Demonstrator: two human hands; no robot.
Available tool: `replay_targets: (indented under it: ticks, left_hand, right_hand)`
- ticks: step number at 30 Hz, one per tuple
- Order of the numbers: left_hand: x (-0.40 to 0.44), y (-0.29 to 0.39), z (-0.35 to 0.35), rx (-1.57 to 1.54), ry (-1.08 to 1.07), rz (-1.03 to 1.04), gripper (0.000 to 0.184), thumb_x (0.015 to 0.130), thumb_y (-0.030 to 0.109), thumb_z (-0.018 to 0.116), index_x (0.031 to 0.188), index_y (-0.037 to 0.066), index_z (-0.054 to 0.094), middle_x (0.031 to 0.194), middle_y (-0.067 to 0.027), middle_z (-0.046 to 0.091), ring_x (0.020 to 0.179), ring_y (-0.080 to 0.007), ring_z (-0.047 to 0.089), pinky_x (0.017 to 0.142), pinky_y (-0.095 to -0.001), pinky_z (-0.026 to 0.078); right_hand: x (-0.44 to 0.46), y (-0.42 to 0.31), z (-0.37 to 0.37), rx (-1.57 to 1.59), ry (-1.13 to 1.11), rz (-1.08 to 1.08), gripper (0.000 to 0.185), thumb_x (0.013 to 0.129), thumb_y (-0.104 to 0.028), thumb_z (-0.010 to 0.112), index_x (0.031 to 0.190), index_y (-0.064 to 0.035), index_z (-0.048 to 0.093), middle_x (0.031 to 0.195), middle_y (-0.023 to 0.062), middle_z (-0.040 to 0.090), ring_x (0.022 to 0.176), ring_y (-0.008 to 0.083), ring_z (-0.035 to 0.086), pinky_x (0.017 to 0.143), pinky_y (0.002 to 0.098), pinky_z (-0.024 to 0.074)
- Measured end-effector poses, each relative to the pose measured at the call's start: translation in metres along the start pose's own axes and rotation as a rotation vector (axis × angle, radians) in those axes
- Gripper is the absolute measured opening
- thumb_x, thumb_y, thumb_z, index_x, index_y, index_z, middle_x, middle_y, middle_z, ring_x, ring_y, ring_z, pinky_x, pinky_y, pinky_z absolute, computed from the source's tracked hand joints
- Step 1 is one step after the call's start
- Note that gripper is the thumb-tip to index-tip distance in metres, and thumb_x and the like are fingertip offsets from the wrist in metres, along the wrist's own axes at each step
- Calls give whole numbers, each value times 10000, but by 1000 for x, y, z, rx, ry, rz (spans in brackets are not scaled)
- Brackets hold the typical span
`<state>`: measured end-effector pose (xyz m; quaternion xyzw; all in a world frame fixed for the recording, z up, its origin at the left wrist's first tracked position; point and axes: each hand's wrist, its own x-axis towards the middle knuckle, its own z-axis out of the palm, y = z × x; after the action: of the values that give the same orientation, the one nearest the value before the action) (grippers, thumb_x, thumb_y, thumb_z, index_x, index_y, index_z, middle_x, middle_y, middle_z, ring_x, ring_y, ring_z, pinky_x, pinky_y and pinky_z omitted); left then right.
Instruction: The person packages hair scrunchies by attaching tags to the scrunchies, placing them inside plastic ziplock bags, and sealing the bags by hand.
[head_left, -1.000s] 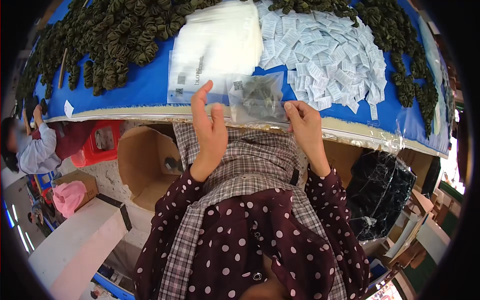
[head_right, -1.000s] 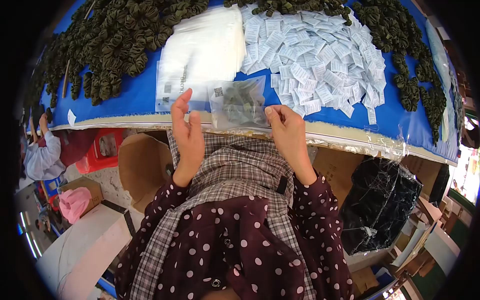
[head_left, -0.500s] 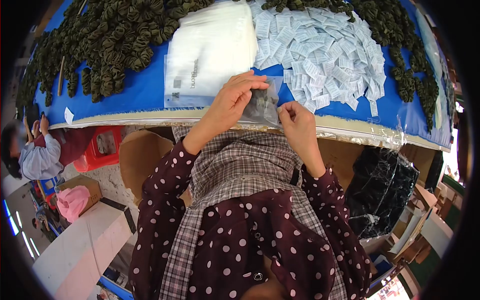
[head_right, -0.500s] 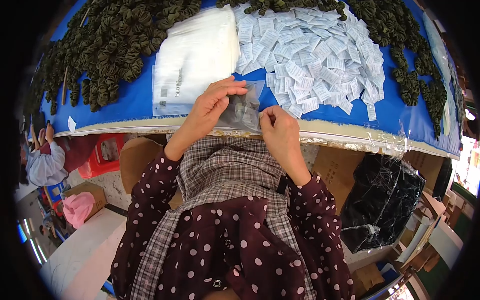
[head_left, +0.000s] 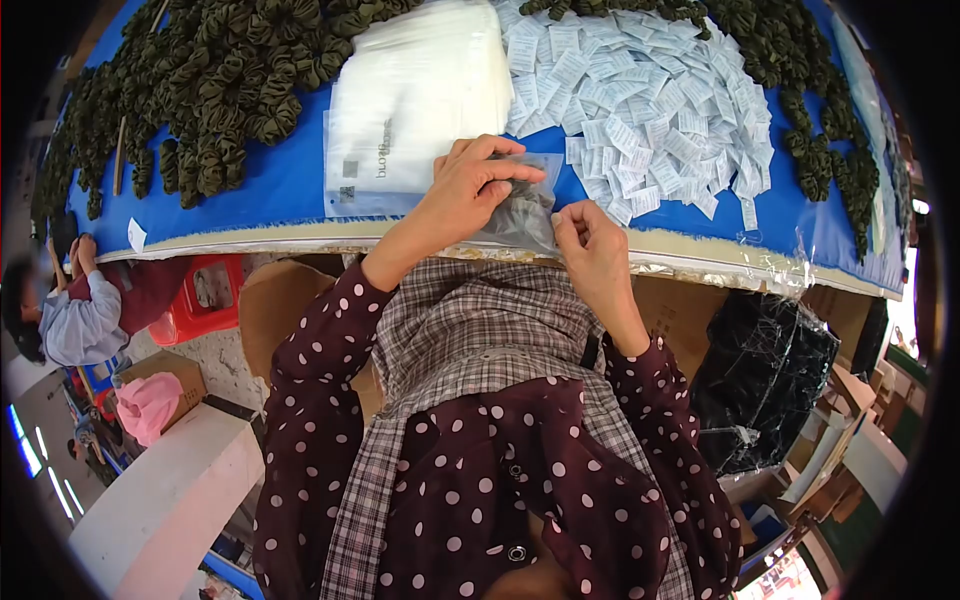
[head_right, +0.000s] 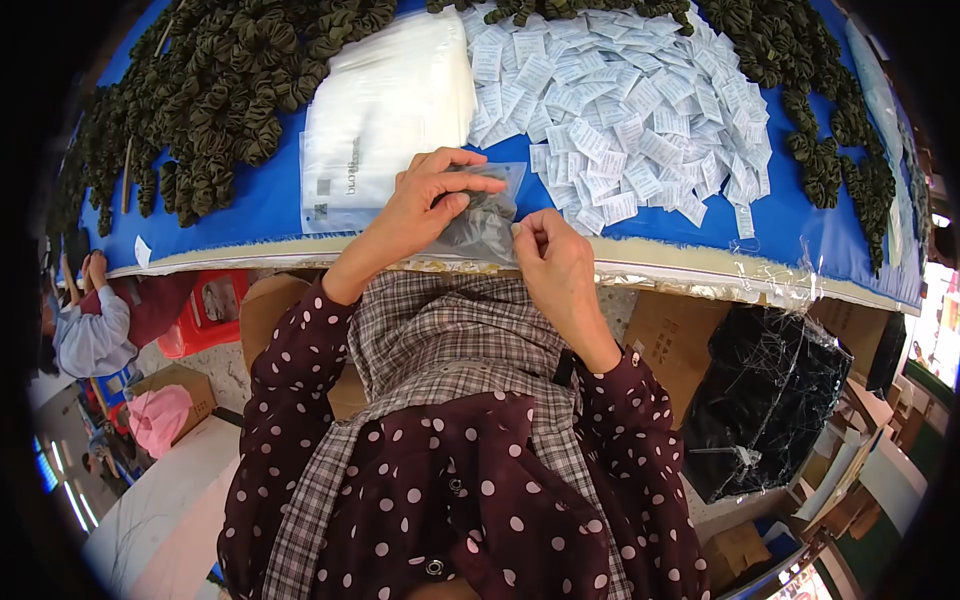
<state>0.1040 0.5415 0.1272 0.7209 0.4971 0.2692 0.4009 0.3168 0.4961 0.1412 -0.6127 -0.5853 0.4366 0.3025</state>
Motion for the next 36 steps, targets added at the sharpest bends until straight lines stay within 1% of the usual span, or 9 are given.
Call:
replay_targets:
  ticks: [6,12,16,21,26,29,31,33,36]
  left_hand:
    - [-1,2,0,-19,6,-35,472,867,-38,564,1170,251,782,1333,-11,572,1234,-233,473,1139,-431,256]
    - [2,-3,-1,-33,41,-11,430,845,-39,574,1125,194,803,1299,-43,578,1133,-223,523,1063,-365,365]
    - [13,0,-15,-386,-110,-245,365,819,-36,594,1072,112,811,1232,-75,586,1012,-206,565,926,-285,457]
    - [23,-10,-7,-247,1,-121,320,734,-18,624,938,107,835,1096,-72,652,766,-165,572,697,-247,485]
    - [24,-4,-8,-209,26,-127,322,716,-20,636,936,105,835,1025,-67,675,779,-174,587,730,-271,494]
    - [23,1,-11,-218,26,-103,336,702,-28,635,947,92,831,993,-80,688,803,-186,610,747,-282,505]
    - [25,7,-17,-220,-103,-158,348,770,-44,617,1044,57,805,1122,-92,592,961,-203,579,844,-273,481]
    - [25,0,-10,-226,33,-57,341,694,-37,634,953,74,825,976,-100,691,835,-220,631,791,-297,518]
    - [25,-2,-9,-201,39,-50,347,695,-30,640,968,78,824,1001,-109,682,844,-223,630,783,-295,515]
  right_hand:
    - [0,-11,-8,225,-97,241,119,948,-106,645,897,-1,667,696,33,613,573,90,476,540,244,404]
    - [6,10,6,282,-60,102,39,902,-62,673,909,-24,671,695,26,594,561,101,472,527,254,405]
    - [-6,17,9,-122,122,-547,94,833,-17,721,909,-49,676,721,19,588,557,123,478,534,252,424]
    - [-14,38,5,-287,146,-1034,167,785,-9,768,910,-76,679,762,6,597,575,146,499,551,263,443]
    - [-15,31,-12,-321,171,-1220,251,775,-64,822,978,-93,677,807,-11,612,633,156,528,592,284,453]
    - [-18,15,-9,-329,334,-1092,347,782,-188,852,1064,-101,669,842,-13,624,685,168,546,674,319,457]
    - [-17,-6,-4,-407,242,-901,483,748,-260,872,1143,-79,662,944,21,615,810,203,557,804,344,451]
    - [-10,-18,7,-548,289,-1003,436,787,-234,827,1167,-82,677,984,20,609,864,197,548,855,348,416]
    - [1,-5,20,-631,156,-1016,413,788,-198,808,1171,-93,693,1016,8,623,912,181,558,871,341,412]
